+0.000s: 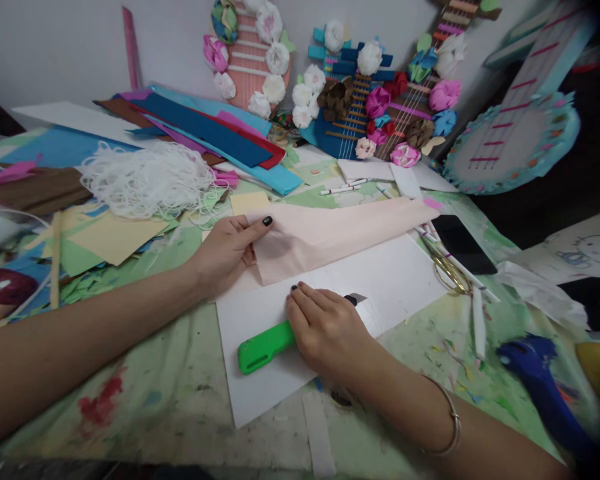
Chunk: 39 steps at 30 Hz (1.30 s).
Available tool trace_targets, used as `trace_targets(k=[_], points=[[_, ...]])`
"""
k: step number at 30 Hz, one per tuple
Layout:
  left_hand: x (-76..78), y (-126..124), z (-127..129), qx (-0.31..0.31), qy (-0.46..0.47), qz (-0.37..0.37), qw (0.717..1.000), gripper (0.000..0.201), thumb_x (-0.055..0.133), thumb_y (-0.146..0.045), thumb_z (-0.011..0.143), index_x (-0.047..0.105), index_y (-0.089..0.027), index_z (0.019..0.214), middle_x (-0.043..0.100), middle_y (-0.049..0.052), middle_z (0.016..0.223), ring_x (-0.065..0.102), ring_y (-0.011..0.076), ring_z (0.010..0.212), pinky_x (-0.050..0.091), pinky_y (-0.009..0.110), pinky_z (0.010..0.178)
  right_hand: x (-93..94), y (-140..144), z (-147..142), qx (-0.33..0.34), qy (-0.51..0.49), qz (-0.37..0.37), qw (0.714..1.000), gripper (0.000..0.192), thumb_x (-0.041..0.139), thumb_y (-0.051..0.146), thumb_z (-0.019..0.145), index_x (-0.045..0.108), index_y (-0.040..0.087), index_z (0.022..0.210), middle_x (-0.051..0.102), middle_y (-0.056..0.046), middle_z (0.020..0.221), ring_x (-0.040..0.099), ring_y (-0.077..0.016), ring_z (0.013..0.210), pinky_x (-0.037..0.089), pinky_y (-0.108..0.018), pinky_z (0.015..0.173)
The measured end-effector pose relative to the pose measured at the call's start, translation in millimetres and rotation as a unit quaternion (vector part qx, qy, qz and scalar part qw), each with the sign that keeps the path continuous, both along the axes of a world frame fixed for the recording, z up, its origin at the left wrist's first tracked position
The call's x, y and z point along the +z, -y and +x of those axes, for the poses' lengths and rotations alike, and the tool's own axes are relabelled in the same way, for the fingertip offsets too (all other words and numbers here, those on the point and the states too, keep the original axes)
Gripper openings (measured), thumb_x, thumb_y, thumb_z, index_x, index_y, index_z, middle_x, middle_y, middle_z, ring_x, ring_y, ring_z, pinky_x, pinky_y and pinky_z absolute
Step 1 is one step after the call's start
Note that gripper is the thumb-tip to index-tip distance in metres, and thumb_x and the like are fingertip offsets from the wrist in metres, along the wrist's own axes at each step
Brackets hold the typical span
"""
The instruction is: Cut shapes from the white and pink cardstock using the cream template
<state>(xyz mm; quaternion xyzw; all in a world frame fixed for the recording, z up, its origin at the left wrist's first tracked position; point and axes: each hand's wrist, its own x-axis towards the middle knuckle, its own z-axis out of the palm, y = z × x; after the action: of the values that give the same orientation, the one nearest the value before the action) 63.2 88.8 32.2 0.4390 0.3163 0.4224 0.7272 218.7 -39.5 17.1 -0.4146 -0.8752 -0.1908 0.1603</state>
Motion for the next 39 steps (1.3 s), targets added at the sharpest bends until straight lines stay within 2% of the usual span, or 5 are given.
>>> trace_targets(k=[7, 17, 23, 31, 39], points=[[5.1, 4.6, 1.0, -0.003, -0.009, 0.016, 1.0, 0.022, 0.077, -0.028, 0.077, 0.073, -0.012, 0.092, 0.076, 0.011, 0.093, 0.072, 0.025, 0.092, 0.058, 0.035, 0.085, -5.0, 0.4, -1.4, -0.056, -0.005, 0.019, 0.998, 0.025, 0.044, 0.002, 0.084, 0.069, 0.002, 0.088, 0.073, -0.02, 0.086, 0.069, -0.027, 0.085, 0.057, -0.034, 0.066], [3.5, 5.9, -0.7, -0.004, -0.008, 0.038, 0.999, 0.021, 0.078, -0.03, 0.077, 0.075, -0.013, 0.089, 0.076, 0.008, 0.089, 0.073, 0.0215, 0.085, 0.058, 0.027, 0.077, -2.0, -4.6, 3.7, -0.171, 0.008, 0.023, 0.985, 0.019, 0.047, 0.004, 0.082, 0.061, 0.014, 0.071, 0.072, -0.019, 0.085, 0.069, -0.0258, 0.08, 0.055, -0.033, 0.061], [4.9, 7.5, 0.5, 0.004, -0.006, 0.029, 1.0, 0.022, 0.08, -0.03, 0.075, 0.074, -0.012, 0.087, 0.076, 0.009, 0.087, 0.072, 0.024, 0.089, 0.057, 0.034, 0.085, -1.0, -8.5, 5.7, -0.163, -0.002, 0.003, 0.987, 0.017, 0.046, 0.002, 0.076, 0.06, 0.014, 0.074, 0.072, -0.019, 0.09, 0.069, -0.0273, 0.089, 0.056, -0.033, 0.068], [1.9, 5.3, -0.8, 0.01, -0.007, 0.036, 0.999, 0.021, 0.08, -0.03, 0.075, 0.075, -0.013, 0.087, 0.076, 0.008, 0.087, 0.072, 0.0199, 0.082, 0.057, 0.026, 0.076, -0.8, -9.9, 9.8, -0.142, -0.028, -0.043, 0.988, 0.021, 0.045, 0.0, 0.07, 0.059, 0.013, 0.079, 0.072, -0.018, 0.097, 0.068, -0.0287, 0.1, 0.056, -0.034, 0.076], [4.9, 6.9, -0.1, -0.006, 0.003, 0.017, 1.0, 0.024, 0.081, -0.031, 0.074, 0.075, -0.013, 0.089, 0.076, 0.009, 0.091, 0.072, 0.0241, 0.091, 0.057, 0.033, 0.083, 0.6, -9.7, 11.1, -0.128, -0.033, -0.057, 0.99, 0.022, 0.046, -0.002, 0.069, 0.059, 0.012, 0.081, 0.072, -0.018, 0.103, 0.067, -0.0302, 0.104, 0.056, -0.035, 0.081]])
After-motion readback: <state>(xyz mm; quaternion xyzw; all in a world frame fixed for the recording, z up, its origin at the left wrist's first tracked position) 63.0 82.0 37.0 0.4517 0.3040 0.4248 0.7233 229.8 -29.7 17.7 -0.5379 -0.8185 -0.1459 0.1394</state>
